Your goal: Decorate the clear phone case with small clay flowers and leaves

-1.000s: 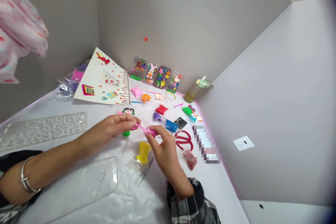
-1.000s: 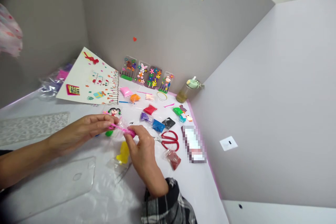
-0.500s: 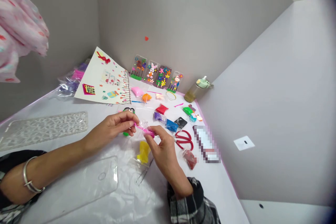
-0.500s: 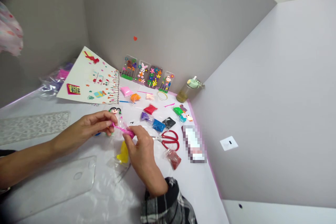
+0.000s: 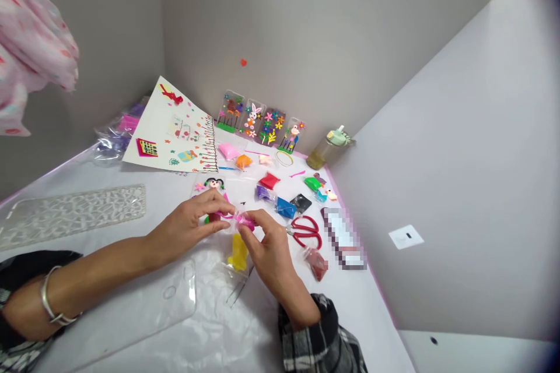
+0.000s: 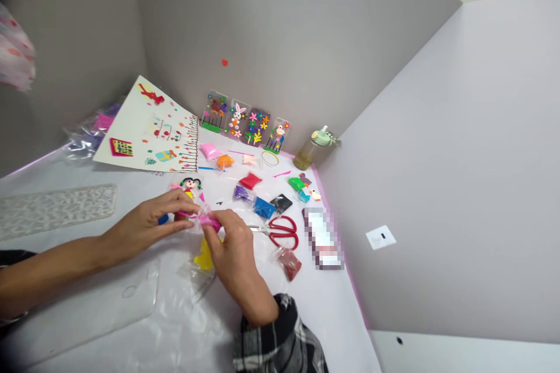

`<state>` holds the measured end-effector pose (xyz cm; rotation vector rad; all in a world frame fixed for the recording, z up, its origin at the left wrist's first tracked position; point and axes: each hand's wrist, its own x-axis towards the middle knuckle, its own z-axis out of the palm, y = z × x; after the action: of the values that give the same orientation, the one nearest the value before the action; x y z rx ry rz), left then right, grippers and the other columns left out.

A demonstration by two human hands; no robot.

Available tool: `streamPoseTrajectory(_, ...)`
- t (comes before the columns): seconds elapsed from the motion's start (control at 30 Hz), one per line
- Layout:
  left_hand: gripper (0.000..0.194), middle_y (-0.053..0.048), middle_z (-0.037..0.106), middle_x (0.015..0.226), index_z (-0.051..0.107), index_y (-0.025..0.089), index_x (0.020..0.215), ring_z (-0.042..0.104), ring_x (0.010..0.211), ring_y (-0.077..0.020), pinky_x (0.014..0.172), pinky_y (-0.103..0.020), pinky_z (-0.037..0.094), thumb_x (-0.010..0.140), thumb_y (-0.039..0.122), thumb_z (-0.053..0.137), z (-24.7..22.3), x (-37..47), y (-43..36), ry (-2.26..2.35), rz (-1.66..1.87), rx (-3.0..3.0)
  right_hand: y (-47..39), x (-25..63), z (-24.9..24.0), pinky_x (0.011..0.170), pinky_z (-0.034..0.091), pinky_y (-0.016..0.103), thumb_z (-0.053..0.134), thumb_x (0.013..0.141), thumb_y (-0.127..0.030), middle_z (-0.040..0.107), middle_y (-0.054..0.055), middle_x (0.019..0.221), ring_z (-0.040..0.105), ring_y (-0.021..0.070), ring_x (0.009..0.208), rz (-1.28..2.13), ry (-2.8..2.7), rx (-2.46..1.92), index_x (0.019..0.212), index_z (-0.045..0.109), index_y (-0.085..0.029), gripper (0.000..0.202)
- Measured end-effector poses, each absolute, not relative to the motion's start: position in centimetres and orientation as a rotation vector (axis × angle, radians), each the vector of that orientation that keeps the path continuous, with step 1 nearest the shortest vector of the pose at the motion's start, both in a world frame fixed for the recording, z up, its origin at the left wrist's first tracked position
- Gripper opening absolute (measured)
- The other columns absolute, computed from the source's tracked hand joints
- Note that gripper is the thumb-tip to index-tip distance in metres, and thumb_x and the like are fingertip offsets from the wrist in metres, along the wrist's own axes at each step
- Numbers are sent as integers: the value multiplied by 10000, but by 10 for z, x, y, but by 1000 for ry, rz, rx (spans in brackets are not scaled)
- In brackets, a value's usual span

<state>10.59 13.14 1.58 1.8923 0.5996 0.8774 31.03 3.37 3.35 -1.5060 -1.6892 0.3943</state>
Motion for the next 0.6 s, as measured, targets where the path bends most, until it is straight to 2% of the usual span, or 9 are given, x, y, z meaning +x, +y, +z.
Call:
streamPoseTrajectory(0.17,200,-28,688,971,832,285,966,635,868,-218,895,-349,558,1028,441,724,19,106,131,595,885,1895,33,307,35,773,553,326,673,1006,-197,816,60,922,727,231,824,420,-1716,-1494,996,790,-215,118)
streamPoseTrajectory(0.3,205,-27,690,965,839,295,943,613,866,-226,891,-352,538,978,493,802,19,108,130,590,875,1847,32,306,37,756,548,321,663,1001,-193,806,49,904,707,223,803,433,-1703,-1507,984,784,-225,126)
streamPoseTrajectory(0.43,236,-23,686,939,805,273,863,597,877,-229,904,-355,514,969,484,796,20,109,128,601,855,1806,31,306,36,749,546,320,660,1003,-214,800,47,897,698,221,789,423,-1712,-1490,983,783,-229,126)
streamPoseTrajectory(0.53,284,-3,649,863,760,257,823,559,814,-209,813,-327,489,967,499,797,30,106,129,576,742,1626,33,309,34,755,550,327,669,984,-230,803,53,898,709,228,801,401,-1679,-1497,972,783,-230,115)
streamPoseTrajectory(0.6,365,14,582,788,734,246,793,495,737,-186,729,-304,463,943,564,834,41,101,130,486,613,1436,36,313,33,764,556,336,679,980,-260,806,61,900,719,238,817,383,-1621,-1516,966,782,-224,109)
